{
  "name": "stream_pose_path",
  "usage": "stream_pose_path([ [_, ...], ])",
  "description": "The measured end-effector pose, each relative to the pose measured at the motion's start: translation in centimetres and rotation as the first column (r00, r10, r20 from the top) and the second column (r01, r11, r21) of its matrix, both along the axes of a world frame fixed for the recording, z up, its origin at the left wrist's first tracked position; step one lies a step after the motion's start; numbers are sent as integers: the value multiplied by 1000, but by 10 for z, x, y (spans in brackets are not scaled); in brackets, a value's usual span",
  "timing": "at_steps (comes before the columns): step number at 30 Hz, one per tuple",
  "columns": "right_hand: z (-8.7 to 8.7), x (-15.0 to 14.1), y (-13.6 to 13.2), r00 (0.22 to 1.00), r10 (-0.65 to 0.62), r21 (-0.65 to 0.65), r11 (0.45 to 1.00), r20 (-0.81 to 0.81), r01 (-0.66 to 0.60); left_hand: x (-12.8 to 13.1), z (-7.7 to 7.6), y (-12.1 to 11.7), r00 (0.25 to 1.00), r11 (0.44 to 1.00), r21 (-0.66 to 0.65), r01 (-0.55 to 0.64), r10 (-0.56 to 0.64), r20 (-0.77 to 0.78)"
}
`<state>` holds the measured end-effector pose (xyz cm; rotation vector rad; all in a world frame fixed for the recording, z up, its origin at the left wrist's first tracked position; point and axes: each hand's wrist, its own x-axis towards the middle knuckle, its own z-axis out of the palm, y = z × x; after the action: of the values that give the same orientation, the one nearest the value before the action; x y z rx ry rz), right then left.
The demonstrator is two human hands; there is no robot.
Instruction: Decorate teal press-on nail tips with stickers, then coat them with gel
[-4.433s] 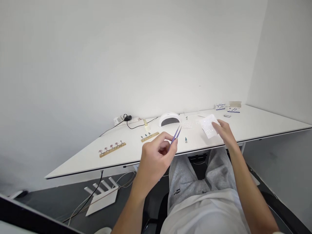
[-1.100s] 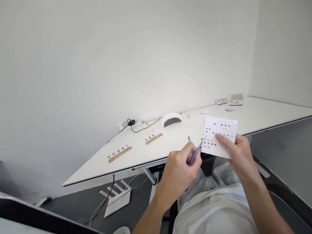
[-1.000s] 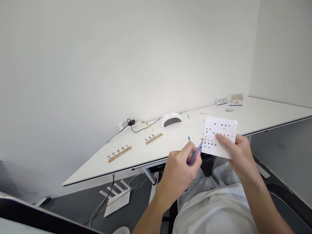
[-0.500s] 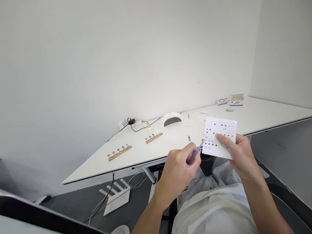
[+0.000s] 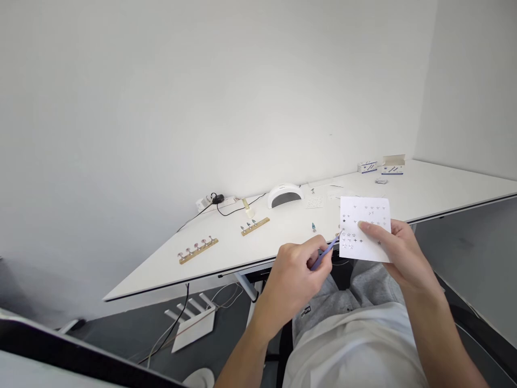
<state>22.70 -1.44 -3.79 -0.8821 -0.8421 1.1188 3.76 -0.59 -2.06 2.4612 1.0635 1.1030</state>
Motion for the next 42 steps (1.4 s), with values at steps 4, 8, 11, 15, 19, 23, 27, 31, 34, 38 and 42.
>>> stream_pose_path([
  [4,0,2,1,1000,19,-14,1000,3,-19,1,-1,0,1000,1000,-12,5,-4,8],
  [8,0,3,1,1000,30,-16,999,-8,-30,1,-1,1,1000,1000,-24,8,-8,17],
  [11,1,3,1,999,32,-22,999,-16,-32,1,-1,0,1000,999,-30,14,-13,19],
  [15,2,4,1,999,40,-29,999,-13,-41,1,0,1,1000,999,-37,17,-17,15],
  [19,1,5,2,999,42,-35,998,-20,-43,2,-1,2,1000,999,-37,21,-20,23],
  [23,-1,7,2,998,51,-32,998,-22,-52,2,-1,2,999,999,-38,26,-25,25],
  [27,-2,8,3,998,59,-32,998,-19,-59,1,-1,1,999,999,-32,28,-27,24],
  [31,-2,10,3,997,72,-33,997,2,-71,0,1,1,999,998,-56,34,-34,7],
  [34,-2,12,3,996,89,-40,995,27,-88,0,3,0,999,996,-83,35,-36,-10],
  [38,0,12,3,995,94,-47,995,32,-92,0,2,0,999,996,-82,40,-41,-10],
  [42,0,9,2,998,55,-44,998,3,-55,1,1,-1,999,998,-56,33,-33,5],
])
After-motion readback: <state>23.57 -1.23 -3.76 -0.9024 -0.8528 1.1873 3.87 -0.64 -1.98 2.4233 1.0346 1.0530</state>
